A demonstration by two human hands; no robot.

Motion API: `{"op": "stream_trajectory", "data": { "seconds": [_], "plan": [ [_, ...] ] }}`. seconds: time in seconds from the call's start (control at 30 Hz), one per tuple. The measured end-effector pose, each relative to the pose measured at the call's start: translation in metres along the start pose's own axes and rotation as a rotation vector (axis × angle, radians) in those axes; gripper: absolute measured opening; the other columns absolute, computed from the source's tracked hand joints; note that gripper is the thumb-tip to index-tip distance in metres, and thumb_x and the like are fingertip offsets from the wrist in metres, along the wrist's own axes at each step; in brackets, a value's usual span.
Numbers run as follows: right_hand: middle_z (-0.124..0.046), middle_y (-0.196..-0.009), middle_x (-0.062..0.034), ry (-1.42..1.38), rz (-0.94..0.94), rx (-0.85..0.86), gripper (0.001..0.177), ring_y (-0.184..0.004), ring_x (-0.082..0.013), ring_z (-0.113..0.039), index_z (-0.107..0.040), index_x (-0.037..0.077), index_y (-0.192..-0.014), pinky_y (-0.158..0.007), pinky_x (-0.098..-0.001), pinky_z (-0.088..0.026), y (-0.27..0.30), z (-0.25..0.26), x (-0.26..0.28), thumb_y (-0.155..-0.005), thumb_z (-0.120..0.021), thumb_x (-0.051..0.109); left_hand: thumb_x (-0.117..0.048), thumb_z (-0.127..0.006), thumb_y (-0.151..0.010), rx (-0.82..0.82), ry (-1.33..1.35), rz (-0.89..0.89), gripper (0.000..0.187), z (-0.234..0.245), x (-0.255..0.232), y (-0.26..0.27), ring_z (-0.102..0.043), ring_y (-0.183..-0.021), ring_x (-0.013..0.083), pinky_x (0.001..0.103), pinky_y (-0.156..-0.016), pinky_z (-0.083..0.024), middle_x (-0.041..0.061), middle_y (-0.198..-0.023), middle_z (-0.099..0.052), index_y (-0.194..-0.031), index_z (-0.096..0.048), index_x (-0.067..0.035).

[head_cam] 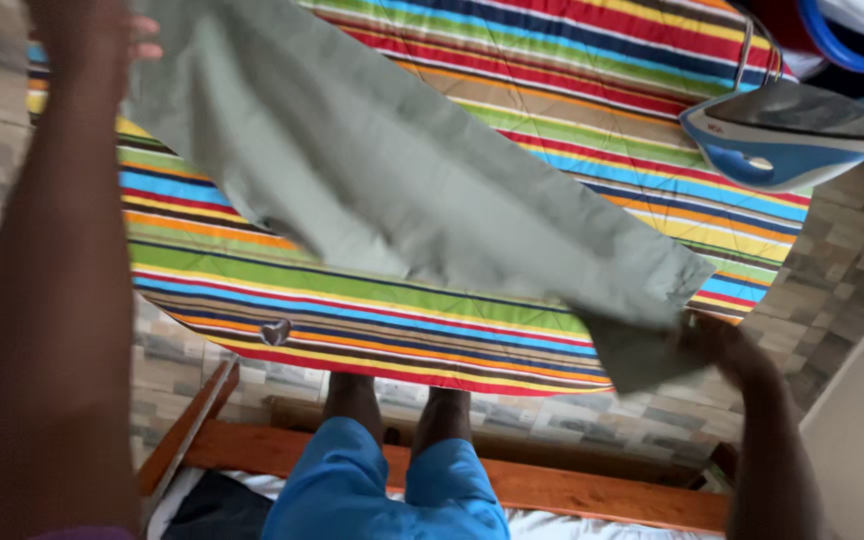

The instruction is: The person spreads a pair of pants on an ironing board, irons the pants using an iron, and folds the pants by hand.

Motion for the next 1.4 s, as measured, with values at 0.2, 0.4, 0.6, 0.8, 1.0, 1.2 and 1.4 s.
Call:
{"op": "stream_trajectory", "data": {
  "seconds": [0.2, 0.4, 0.6, 0.8, 1.0, 1.2, 1.4],
  "plan": [
    [-0.072, -0.112, -0.0150, 0.327, 0.172, -0.303, 0.042, -0.101, -0.0225, -0.067, -0.061, -0.001, -0.131, -0.086, -0.0356, -0.054, -0.057, 0.013, 0.004, -0.093, -0.074, 0.014, -0.003, -0.072, -0.081, 0.016, -0.625, -0.570, 0.051, -0.063, -0.006, 0.085, -0.048, -0.129, 0.0500, 0.057, -0.109, -0.043, 0.030, -0.143, -0.053, -0.131, -0.061, 0.000],
    [-0.066, -0.102, -0.0001, -0.238, 0.182, -0.503, 0.047, -0.085, -0.0139, -0.059, -0.054, 0.007, -0.132, -0.067, -0.0297, -0.048, -0.038, -0.006, -0.044, -0.093, -0.077, 0.018, -0.025, -0.068, -0.095, -0.149, -0.292, 0.246, 0.053, -0.049, 0.135, 0.199, -0.058, -0.121, 0.0467, 0.056, -0.107, -0.047, 0.031, -0.128, -0.060, -0.131, -0.056, 0.012],
    [-0.066, -0.092, -0.0045, 0.425, 0.226, -0.612, 0.021, -0.081, -0.0133, -0.058, -0.063, 0.002, -0.116, -0.069, -0.0271, -0.046, -0.047, 0.004, -0.023, -0.102, -0.072, 0.015, -0.044, -0.055, -0.104, 0.081, 0.727, 0.911, 0.044, -0.086, 0.182, 0.263, -0.075, -0.088, 0.0275, 0.046, -0.087, -0.062, 0.016, -0.102, -0.072, -0.112, -0.058, -0.001],
    [-0.054, -0.089, -0.0022, 0.053, 0.631, -0.748, 0.036, -0.081, -0.0070, -0.046, -0.051, 0.002, -0.094, -0.074, -0.0269, -0.041, -0.038, 0.028, 0.017, -0.112, -0.079, 0.016, -0.036, -0.056, -0.101, -0.105, 0.898, 1.028, 0.024, -0.105, 0.209, 0.242, -0.056, -0.065, 0.0213, 0.044, -0.067, -0.055, 0.004, -0.074, -0.057, -0.095, -0.057, -0.012],
    [-0.061, -0.090, -0.0167, 0.201, 0.214, -0.783, 0.028, -0.077, -0.0270, -0.058, -0.056, 0.005, -0.124, -0.067, -0.0414, -0.046, -0.044, -0.002, 0.018, -0.098, -0.063, 0.011, -0.028, -0.061, -0.103, -0.145, 0.747, 0.901, 0.026, -0.101, 0.223, 0.242, -0.066, -0.064, 0.0272, 0.039, -0.058, -0.053, 0.011, -0.082, -0.062, -0.100, -0.053, -0.003],
    [-0.044, -0.149, -0.0261, 1.089, 0.429, -0.915, 0.083, -0.135, -0.0467, -0.040, -0.038, 0.001, -0.150, -0.106, -0.0633, -0.037, -0.010, -0.119, 0.091, -0.081, -0.081, 0.019, -0.027, -0.059, -0.100, 0.046, 1.005, 0.932, 0.035, -0.094, 0.189, 0.264, -0.074, -0.094, 0.0349, 0.043, -0.077, -0.066, 0.016, -0.099, -0.073, -0.116, -0.055, 0.004],
    [-0.048, -0.141, -0.0233, 1.004, 0.978, -0.470, 0.061, -0.133, -0.0447, -0.043, -0.052, 0.005, -0.140, -0.111, -0.0582, -0.036, 0.023, -0.311, 0.225, -0.083, -0.073, 0.012, -0.027, -0.059, -0.099, 0.038, 1.144, 0.928, 0.032, -0.108, 0.180, 0.275, -0.072, -0.090, 0.0300, 0.040, -0.075, -0.065, 0.014, -0.095, -0.071, -0.112, -0.057, 0.002]
  ]
}}
Point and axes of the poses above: each hand's wrist, its own y-axis away from the middle knuckle, its own z-axis out of the back of the hand, x = y × z, the point moved 5 cm from there along -y, towards the middle knuckle
